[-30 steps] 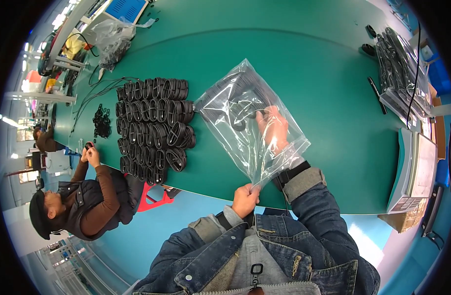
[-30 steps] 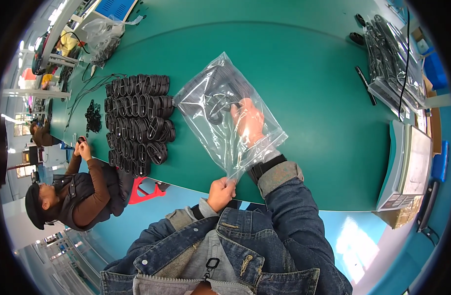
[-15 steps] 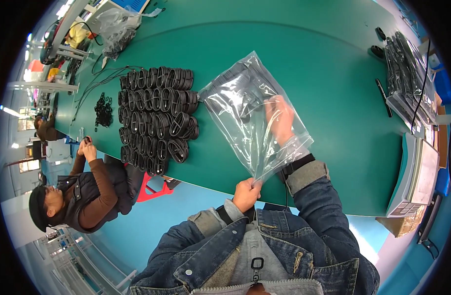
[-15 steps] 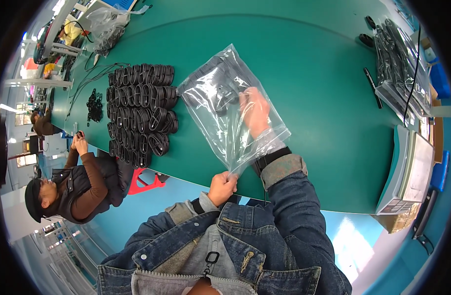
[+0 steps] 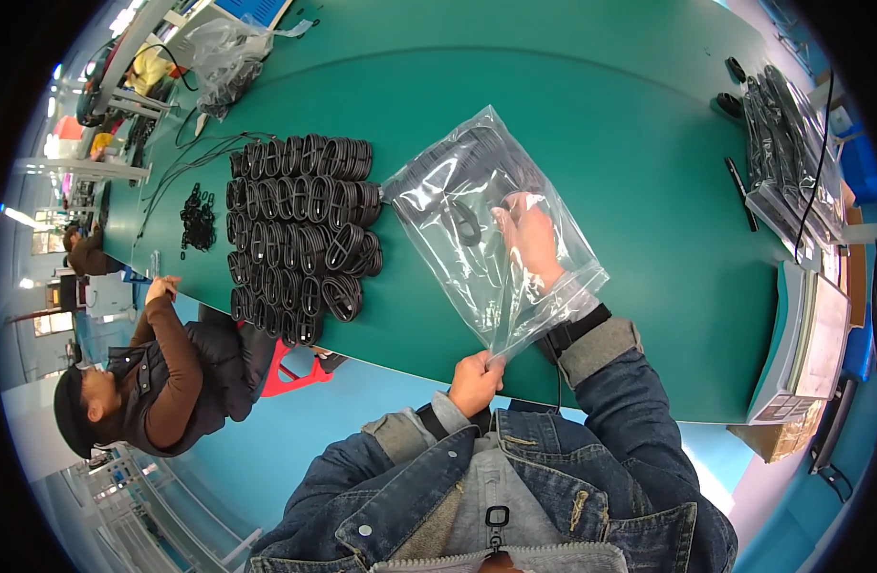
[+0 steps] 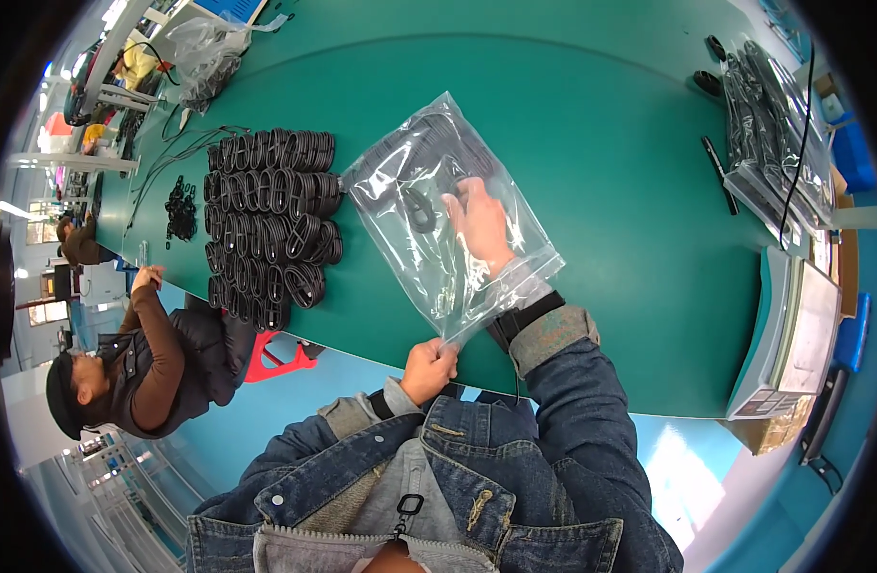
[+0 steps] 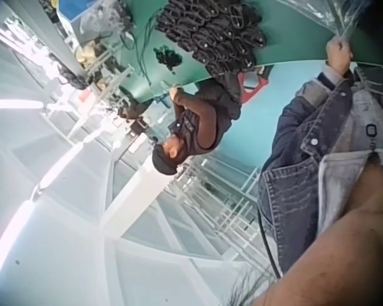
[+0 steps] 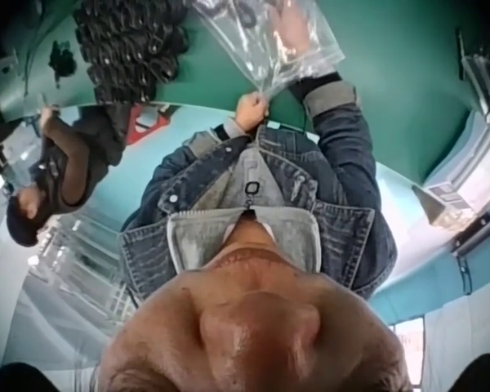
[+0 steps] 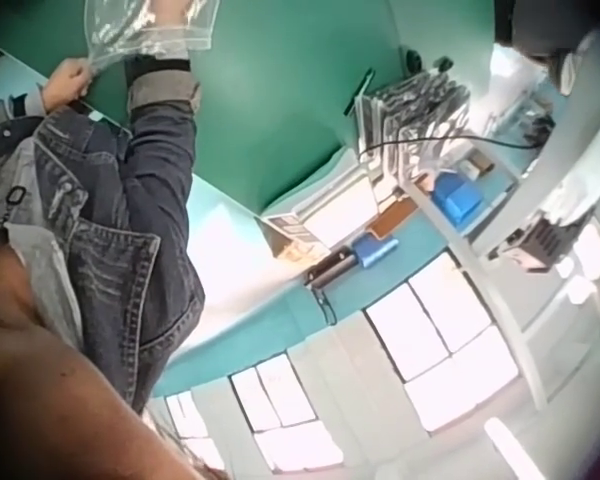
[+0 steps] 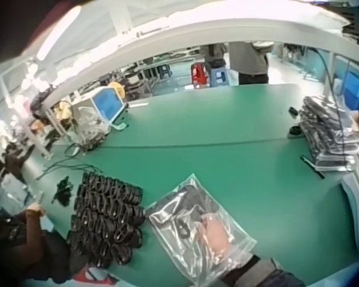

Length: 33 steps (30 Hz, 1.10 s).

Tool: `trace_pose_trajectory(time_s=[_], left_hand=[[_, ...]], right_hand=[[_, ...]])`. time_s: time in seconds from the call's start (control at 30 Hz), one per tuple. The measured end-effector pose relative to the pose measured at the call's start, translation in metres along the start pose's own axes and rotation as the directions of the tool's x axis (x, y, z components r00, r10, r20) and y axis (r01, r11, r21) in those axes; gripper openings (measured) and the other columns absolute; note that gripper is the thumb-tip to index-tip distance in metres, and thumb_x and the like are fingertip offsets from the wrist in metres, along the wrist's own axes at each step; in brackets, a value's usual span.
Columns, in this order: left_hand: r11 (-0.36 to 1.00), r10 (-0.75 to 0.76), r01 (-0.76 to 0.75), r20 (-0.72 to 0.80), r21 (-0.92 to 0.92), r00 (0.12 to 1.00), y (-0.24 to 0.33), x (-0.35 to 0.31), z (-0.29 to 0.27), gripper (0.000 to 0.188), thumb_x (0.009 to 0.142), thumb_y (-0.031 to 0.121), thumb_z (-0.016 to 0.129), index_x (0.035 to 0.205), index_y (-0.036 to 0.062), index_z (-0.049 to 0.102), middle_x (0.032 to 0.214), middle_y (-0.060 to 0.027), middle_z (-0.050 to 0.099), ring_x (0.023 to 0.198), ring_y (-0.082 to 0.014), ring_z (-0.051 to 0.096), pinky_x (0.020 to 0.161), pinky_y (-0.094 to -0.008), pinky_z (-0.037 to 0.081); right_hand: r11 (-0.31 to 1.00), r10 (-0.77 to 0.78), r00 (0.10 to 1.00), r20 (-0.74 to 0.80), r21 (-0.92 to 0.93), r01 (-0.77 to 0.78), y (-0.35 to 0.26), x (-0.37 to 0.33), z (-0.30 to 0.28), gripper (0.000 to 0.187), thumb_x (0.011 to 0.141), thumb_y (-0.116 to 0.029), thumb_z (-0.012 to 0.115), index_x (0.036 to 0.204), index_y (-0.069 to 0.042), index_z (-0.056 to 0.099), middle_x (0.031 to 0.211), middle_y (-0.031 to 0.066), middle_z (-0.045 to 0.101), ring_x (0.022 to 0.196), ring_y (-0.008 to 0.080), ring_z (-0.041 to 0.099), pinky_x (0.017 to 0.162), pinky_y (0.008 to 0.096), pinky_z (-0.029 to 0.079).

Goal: The person picks up a stack of black plastic components and places them into a clear plastic bag, then gathers more components from the table to form a second stack and adds it to the bag. Finally, they press the air out of the bag and set it aside.

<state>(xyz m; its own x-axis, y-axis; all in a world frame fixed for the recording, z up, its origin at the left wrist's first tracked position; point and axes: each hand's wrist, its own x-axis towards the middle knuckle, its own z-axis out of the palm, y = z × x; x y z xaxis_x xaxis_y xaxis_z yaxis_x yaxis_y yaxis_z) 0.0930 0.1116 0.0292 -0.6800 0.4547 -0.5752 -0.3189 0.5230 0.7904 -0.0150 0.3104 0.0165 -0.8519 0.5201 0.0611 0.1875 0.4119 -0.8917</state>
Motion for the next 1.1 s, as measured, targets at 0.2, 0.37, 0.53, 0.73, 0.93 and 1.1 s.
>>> trace_pose_trajectory(time_s=[0.2, 0.37, 0.53, 0.73, 0.93, 1.1], left_hand=[[0.999, -0.005, 0.005, 0.009, -0.032, 1.0, -0.006, 0.001, 0.003, 0.03, 0.088, 0.022, 0.051, 0.069, -0.0007, 0.055, 0.053, -0.0053, 0.055, 0.047, -0.0134, 0.051, 0.046, -0.029, 0.04], [0.999, 0.032, -0.032, -0.01, -0.043, 0.999, -0.005, 0.004, 0.001, 0.03, 0.089, 0.021, 0.051, 0.067, 0.001, 0.053, 0.052, -0.0021, 0.053, 0.045, -0.0089, 0.047, 0.043, -0.0253, 0.036], [0.998, 0.013, -0.014, -0.013, -0.06, 1.0, -0.006, 0.001, 0.004, 0.03, 0.089, 0.021, 0.052, 0.067, 0.0011, 0.053, 0.052, -0.002, 0.053, 0.045, -0.0088, 0.047, 0.043, -0.0256, 0.036], [0.999, 0.028, -0.028, -0.019, -0.037, 0.999, -0.008, 0.002, 0.004, 0.031, 0.088, 0.022, 0.052, 0.066, 0.0006, 0.054, 0.052, -0.0039, 0.054, 0.045, -0.0117, 0.049, 0.044, -0.0278, 0.038], [0.999, 0.041, -0.04, -0.024, 0.018, 0.999, -0.007, 0.001, 0.002, 0.031, 0.086, 0.022, 0.052, 0.065, -0.0005, 0.055, 0.052, -0.0076, 0.056, 0.046, -0.0176, 0.055, 0.047, -0.0317, 0.042], [0.999, 0.048, -0.048, -0.011, 0.0, 0.999, -0.002, 0.001, 0.003, 0.031, 0.086, 0.023, 0.052, 0.066, -0.0005, 0.055, 0.052, -0.0078, 0.056, 0.046, -0.0179, 0.055, 0.047, -0.0316, 0.043]], right_hand=[[0.995, -0.027, 0.99, -0.14, -0.097, 0.013, 0.008, 0.0, 0.01, 0.024, 0.083, -0.02, 0.062, 0.091, -0.003, 0.047, 0.064, 0.0148, 0.058, 0.06, 0.0344, 0.058, 0.056, 0.0411, 0.044], [0.994, 0.084, 0.99, -0.111, -0.057, -0.09, -0.014, 0.001, 0.005, 0.025, 0.083, -0.024, 0.062, 0.086, -0.005, 0.047, 0.062, 0.0149, 0.057, 0.059, 0.0346, 0.058, 0.055, 0.0434, 0.044], [0.907, -0.293, 0.955, 0.049, -0.302, 0.294, -0.006, -0.013, -0.002, 0.023, 0.082, -0.024, 0.064, 0.092, -0.006, 0.055, 0.064, 0.0114, 0.056, 0.06, 0.0325, 0.057, 0.058, 0.0426, 0.045], [0.803, -0.466, 0.837, 0.285, -0.261, 0.536, -0.002, -0.007, 0.006, 0.027, 0.08, -0.022, 0.062, 0.1, -0.006, 0.053, 0.079, 0.0154, 0.058, 0.069, 0.0337, 0.059, 0.064, 0.0459, 0.047], [0.963, -0.263, 0.964, 0.022, -0.062, 0.264, 0.006, -0.012, 0.014, 0.026, 0.079, -0.021, 0.061, 0.097, -0.005, 0.053, 0.084, 0.0169, 0.06, 0.072, 0.0363, 0.059, 0.063, 0.0468, 0.046], [0.97, -0.198, 0.979, 0.055, -0.134, 0.204, 0.005, -0.013, 0.014, 0.021, 0.079, -0.02, 0.061, 0.09, -0.005, 0.052, 0.071, 0.0161, 0.058, 0.065, 0.0389, 0.057, 0.06, 0.0473, 0.044]])
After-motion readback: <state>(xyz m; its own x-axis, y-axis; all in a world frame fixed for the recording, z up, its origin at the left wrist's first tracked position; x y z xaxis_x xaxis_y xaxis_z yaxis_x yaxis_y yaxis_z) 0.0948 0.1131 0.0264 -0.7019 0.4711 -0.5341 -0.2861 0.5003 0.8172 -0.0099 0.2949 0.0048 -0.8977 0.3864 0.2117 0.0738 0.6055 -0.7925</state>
